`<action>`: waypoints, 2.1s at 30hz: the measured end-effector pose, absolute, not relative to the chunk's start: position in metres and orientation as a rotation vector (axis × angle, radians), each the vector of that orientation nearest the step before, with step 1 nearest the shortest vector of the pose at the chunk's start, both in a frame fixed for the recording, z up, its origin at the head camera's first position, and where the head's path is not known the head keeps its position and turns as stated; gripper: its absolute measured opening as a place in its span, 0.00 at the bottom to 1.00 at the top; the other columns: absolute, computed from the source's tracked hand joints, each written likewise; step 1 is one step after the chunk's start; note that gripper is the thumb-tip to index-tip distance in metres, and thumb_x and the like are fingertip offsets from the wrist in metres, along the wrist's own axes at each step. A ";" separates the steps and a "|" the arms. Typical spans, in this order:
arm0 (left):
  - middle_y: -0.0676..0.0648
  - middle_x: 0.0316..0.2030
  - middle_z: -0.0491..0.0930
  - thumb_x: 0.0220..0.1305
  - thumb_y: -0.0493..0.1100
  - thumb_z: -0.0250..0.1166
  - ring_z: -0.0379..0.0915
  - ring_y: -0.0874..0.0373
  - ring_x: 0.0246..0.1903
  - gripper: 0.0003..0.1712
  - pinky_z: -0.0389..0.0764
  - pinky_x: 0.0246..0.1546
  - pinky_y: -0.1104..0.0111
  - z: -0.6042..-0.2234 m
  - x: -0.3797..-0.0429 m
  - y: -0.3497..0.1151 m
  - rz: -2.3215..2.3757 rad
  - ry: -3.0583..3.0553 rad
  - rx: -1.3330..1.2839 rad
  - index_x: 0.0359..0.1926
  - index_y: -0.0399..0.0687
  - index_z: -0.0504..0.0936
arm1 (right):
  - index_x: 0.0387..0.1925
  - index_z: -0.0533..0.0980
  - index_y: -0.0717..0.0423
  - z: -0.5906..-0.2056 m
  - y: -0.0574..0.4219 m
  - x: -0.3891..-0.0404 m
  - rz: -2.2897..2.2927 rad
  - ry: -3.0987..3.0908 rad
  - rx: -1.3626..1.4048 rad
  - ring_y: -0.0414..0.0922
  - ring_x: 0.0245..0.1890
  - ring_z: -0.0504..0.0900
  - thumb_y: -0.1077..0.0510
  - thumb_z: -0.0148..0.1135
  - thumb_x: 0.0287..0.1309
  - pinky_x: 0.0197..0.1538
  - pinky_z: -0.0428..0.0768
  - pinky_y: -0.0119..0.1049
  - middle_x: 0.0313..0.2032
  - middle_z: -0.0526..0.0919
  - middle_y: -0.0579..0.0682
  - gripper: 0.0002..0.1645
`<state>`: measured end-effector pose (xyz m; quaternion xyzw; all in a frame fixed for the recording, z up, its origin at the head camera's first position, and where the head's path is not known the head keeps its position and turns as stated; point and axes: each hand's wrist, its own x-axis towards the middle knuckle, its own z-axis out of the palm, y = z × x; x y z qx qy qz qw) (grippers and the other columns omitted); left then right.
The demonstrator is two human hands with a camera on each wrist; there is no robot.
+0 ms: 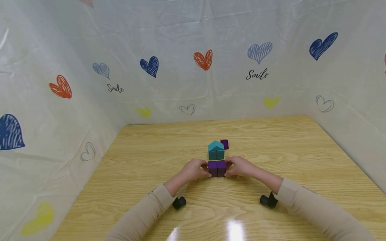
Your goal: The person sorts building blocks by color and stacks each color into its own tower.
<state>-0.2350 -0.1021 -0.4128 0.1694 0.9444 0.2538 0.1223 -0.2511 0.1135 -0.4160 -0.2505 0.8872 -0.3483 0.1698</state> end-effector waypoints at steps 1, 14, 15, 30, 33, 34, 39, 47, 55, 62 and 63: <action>0.48 0.37 0.82 0.50 0.47 0.71 0.75 0.57 0.39 0.22 0.75 0.43 0.64 -0.413 -0.235 -0.102 0.747 2.755 0.492 0.45 0.40 0.81 | 0.42 0.76 0.66 -0.415 0.115 -0.252 -0.973 2.528 -0.725 0.46 0.38 0.79 0.62 0.68 0.45 0.36 0.77 0.34 0.36 0.82 0.53 0.20; 0.48 0.45 0.80 0.53 0.51 0.68 0.73 0.52 0.50 0.27 0.73 0.49 0.59 -0.408 -0.230 -0.110 0.851 2.744 0.465 0.53 0.46 0.77 | 0.50 0.71 0.74 -0.387 0.132 -0.285 -0.977 2.629 -0.607 0.46 0.24 0.79 0.66 0.58 0.55 0.31 0.78 0.37 0.36 0.79 0.61 0.21; 0.48 0.44 0.80 0.53 0.51 0.68 0.73 0.52 0.50 0.27 0.73 0.49 0.59 -0.408 -0.230 -0.110 0.857 2.745 0.466 0.53 0.46 0.77 | 0.50 0.71 0.74 -0.386 0.132 -0.290 -0.963 2.661 -0.617 0.46 0.24 0.79 0.66 0.57 0.56 0.30 0.78 0.37 0.36 0.79 0.61 0.20; 0.49 0.42 0.81 0.54 0.52 0.67 0.74 0.52 0.47 0.26 0.74 0.46 0.60 -0.408 -0.231 -0.113 0.906 2.775 0.465 0.53 0.49 0.77 | 0.52 0.75 0.65 -0.404 0.114 -0.347 -0.618 2.886 -0.775 0.57 0.47 0.76 0.65 0.59 0.56 0.49 0.74 0.48 0.46 0.79 0.63 0.20; 0.49 0.42 0.81 0.54 0.52 0.67 0.74 0.51 0.47 0.25 0.73 0.46 0.59 -0.407 -0.230 -0.113 0.904 2.784 0.468 0.53 0.49 0.77 | 0.49 0.77 0.64 -0.408 0.113 -0.350 -0.597 2.889 -0.767 0.56 0.47 0.76 0.67 0.58 0.57 0.49 0.74 0.48 0.45 0.80 0.61 0.17; 0.49 0.42 0.81 0.54 0.52 0.67 0.74 0.51 0.47 0.25 0.73 0.46 0.59 -0.407 -0.230 -0.113 0.907 2.787 0.471 0.52 0.49 0.77 | 0.48 0.77 0.64 -0.410 0.113 -0.351 -0.601 2.893 -0.754 0.56 0.47 0.76 0.67 0.57 0.57 0.50 0.74 0.48 0.45 0.80 0.61 0.16; 0.48 0.42 0.81 0.55 0.52 0.66 0.74 0.50 0.47 0.25 0.73 0.46 0.58 -0.406 -0.230 -0.113 0.915 2.792 0.480 0.52 0.48 0.77 | 0.46 0.78 0.64 -0.418 0.113 -0.357 -0.598 2.915 -0.720 0.56 0.47 0.77 0.68 0.55 0.57 0.50 0.74 0.47 0.44 0.81 0.60 0.14; 0.47 0.40 0.82 0.56 0.50 0.65 0.74 0.49 0.46 0.22 0.73 0.46 0.58 -0.407 -0.228 -0.114 0.923 2.815 0.519 0.51 0.47 0.77 | 0.43 0.79 0.63 -0.414 0.115 -0.354 -0.529 2.894 -0.704 0.53 0.44 0.78 0.66 0.60 0.55 0.47 0.75 0.46 0.43 0.81 0.59 0.12; 0.48 0.40 0.82 0.58 0.48 0.64 0.75 0.50 0.46 0.20 0.74 0.46 0.59 -0.409 -0.227 -0.116 0.929 2.826 0.535 0.51 0.48 0.78 | 0.53 0.76 0.56 -0.413 0.118 -0.349 -0.280 2.903 -0.899 0.54 0.46 0.77 0.66 0.60 0.55 0.45 0.77 0.44 0.46 0.80 0.58 0.21; 0.49 0.40 0.82 0.58 0.48 0.64 0.75 0.51 0.45 0.21 0.74 0.42 0.62 -0.408 -0.226 -0.118 0.925 2.832 0.544 0.52 0.47 0.77 | 0.55 0.74 0.58 -0.409 0.121 -0.347 -0.306 2.866 -0.767 0.55 0.47 0.77 0.63 0.58 0.57 0.45 0.76 0.45 0.49 0.78 0.60 0.22; 0.49 0.41 0.82 0.58 0.48 0.64 0.75 0.51 0.46 0.21 0.74 0.42 0.62 -0.408 -0.226 -0.118 0.924 2.835 0.545 0.52 0.47 0.77 | 0.55 0.74 0.58 -0.409 0.121 -0.347 -0.304 2.866 -0.748 0.55 0.47 0.77 0.62 0.59 0.57 0.45 0.76 0.46 0.49 0.78 0.60 0.22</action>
